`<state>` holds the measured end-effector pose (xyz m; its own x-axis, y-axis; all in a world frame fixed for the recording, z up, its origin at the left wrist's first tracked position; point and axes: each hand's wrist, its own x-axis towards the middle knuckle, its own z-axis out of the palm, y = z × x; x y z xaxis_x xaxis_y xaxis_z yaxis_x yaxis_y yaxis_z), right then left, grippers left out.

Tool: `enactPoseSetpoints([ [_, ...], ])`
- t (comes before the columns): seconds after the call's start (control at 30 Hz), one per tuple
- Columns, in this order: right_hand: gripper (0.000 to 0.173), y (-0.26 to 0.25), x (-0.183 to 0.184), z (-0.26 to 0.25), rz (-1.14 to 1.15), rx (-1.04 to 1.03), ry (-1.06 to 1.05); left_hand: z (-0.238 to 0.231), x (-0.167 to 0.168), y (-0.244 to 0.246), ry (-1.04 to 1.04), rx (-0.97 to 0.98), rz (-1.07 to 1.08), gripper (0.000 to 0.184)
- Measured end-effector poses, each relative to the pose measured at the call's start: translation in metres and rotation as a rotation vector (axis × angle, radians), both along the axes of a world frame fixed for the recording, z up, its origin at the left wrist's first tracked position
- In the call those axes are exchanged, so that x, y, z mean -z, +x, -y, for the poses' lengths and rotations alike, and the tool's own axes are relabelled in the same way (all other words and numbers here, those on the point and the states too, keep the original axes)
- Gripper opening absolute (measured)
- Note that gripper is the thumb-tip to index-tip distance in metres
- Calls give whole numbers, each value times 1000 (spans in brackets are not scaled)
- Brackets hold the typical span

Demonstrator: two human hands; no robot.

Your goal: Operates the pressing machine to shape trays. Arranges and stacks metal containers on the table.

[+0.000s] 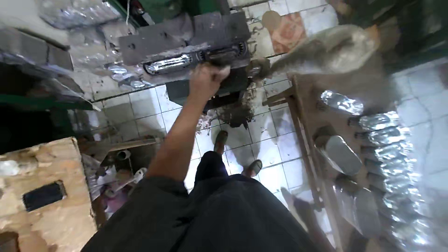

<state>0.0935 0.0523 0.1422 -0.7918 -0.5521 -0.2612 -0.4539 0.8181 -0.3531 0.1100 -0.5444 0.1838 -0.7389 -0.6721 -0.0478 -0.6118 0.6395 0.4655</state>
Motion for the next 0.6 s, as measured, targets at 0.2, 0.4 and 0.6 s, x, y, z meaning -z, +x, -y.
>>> enactPoseSetpoints([
  [0.2,41,-112,-31,328,20,-480,107,75,56,116,-164,-30,-56,33],
  [0.4,48,-170,-23,501,-335,-651,-162,-33,25,227,462,-146,-141,56],
  [0.6,45,-144,-7,574,-297,-715,-17,-144,85,365,1171,-302,167,28],
])
